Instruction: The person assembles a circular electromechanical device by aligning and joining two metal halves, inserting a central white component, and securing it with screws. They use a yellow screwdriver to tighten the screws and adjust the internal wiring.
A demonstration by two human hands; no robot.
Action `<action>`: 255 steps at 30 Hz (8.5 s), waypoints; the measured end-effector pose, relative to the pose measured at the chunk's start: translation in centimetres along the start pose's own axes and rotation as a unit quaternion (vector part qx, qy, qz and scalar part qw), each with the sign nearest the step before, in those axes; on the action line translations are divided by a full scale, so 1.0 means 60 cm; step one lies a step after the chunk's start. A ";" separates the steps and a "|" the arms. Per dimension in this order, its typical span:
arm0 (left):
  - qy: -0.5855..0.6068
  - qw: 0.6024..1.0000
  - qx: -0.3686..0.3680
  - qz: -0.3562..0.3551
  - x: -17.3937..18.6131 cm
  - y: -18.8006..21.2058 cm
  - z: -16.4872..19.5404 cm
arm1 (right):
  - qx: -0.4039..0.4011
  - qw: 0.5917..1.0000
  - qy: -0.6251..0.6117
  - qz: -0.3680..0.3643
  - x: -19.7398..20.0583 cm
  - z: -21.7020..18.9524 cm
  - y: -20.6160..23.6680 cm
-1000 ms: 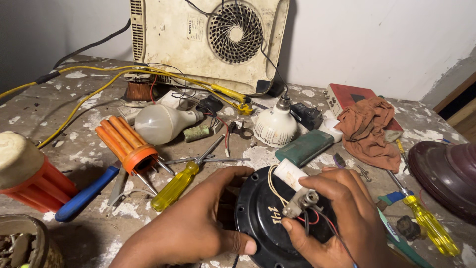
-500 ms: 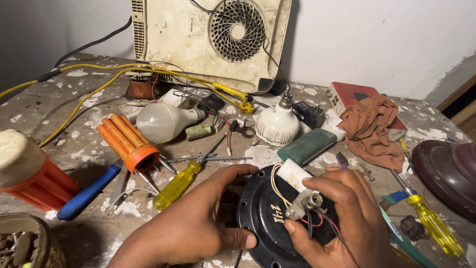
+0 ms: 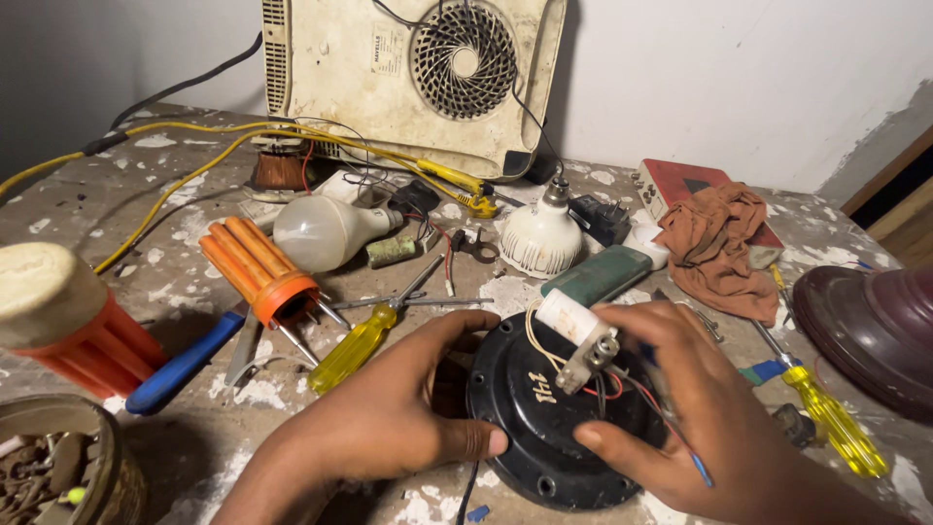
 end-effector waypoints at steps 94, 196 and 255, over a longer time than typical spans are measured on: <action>-0.475 0.717 -0.507 0.054 -0.108 0.119 0.046 | 0.166 0.977 0.115 0.070 0.020 -0.066 0.093; -0.302 0.925 -0.195 0.126 -0.039 0.052 0.009 | -0.200 0.970 -0.111 0.085 0.007 0.032 -0.026; -0.289 0.918 -0.246 0.117 -0.045 0.043 -0.014 | -0.351 0.877 -0.303 0.126 -0.024 0.104 -0.016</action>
Point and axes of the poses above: each hand's wrist, its own y-axis away from the middle knuckle, its own x-axis out of the back of the hand, z = x × y, the point moved 6 cm from there along -y, towards the middle knuckle, and after that the axes turned 13 degrees about y, right-handed, at the moved point
